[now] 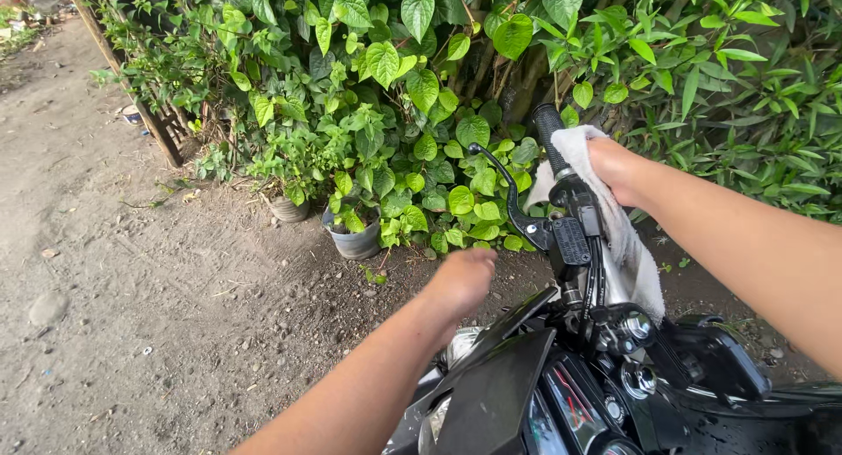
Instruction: The person wipes down the front fairing, fender, handlebars, and dashboard of a motorcycle using a cloth.
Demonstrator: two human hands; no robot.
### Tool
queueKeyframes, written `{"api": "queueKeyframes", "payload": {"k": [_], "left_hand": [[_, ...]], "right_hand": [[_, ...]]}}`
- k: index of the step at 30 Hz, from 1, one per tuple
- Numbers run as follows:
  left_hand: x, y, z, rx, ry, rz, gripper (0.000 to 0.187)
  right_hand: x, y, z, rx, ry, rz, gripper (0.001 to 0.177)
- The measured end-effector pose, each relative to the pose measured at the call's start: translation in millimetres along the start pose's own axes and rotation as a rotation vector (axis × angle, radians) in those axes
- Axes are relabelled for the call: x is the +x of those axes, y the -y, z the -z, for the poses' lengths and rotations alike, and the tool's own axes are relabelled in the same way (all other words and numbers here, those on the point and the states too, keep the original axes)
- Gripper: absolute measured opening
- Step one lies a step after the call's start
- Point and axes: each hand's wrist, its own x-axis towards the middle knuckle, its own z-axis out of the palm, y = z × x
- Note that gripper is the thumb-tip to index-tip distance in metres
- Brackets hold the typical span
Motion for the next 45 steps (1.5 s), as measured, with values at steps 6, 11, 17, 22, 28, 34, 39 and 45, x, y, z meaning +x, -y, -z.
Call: {"api": "queueKeyframes", "payload": {"k": [6, 11, 17, 22, 28, 34, 39, 45], "left_hand": [[3.6, 17.0, -22.9, 0.092, 0.215, 0.032, 0.038], [-3.0, 15.8, -7.0, 0.046, 0.224, 0.037, 0.036], [8.5, 23.6, 16.8, 0.030, 0.201, -0.007, 0.040], [10.7, 0.9, 19.4, 0.082, 0.181, -0.008, 0.044], [6.4, -19.2, 16.1, 0.073, 0.212, 0.012, 0.047], [3.9, -14.8, 10.5, 0.073, 0.215, 0.014, 0.049], [-1.0, -13.8, 10.1, 0.029, 0.178, 0.030, 0.050], [5.3, -31.5, 7.9, 0.061, 0.185, 0.014, 0.050]], "right_hand": [[30.7, -19.0, 14.1, 0.004, -0.038, 0.050, 0.025], [54.3, -32.2, 31.3, 0.061, 0.067, -0.036, 0.026], [67.2, -30.8, 56.9, 0.283, -0.145, -0.248, 0.026], [61.1, -15.6, 37.9, 0.232, -0.074, -0.046, 0.025], [39.9, -25.5, 23.7, 0.133, -0.247, -0.052, 0.023], [-28.7, -43.4, 32.5, 0.002, -0.201, 0.072, 0.016], [-0.1, -13.0, 32.6, -0.002, -0.393, 0.089, 0.021], [86.1, 24.7, 19.9, 0.177, -0.020, -0.070, 0.025]]}}
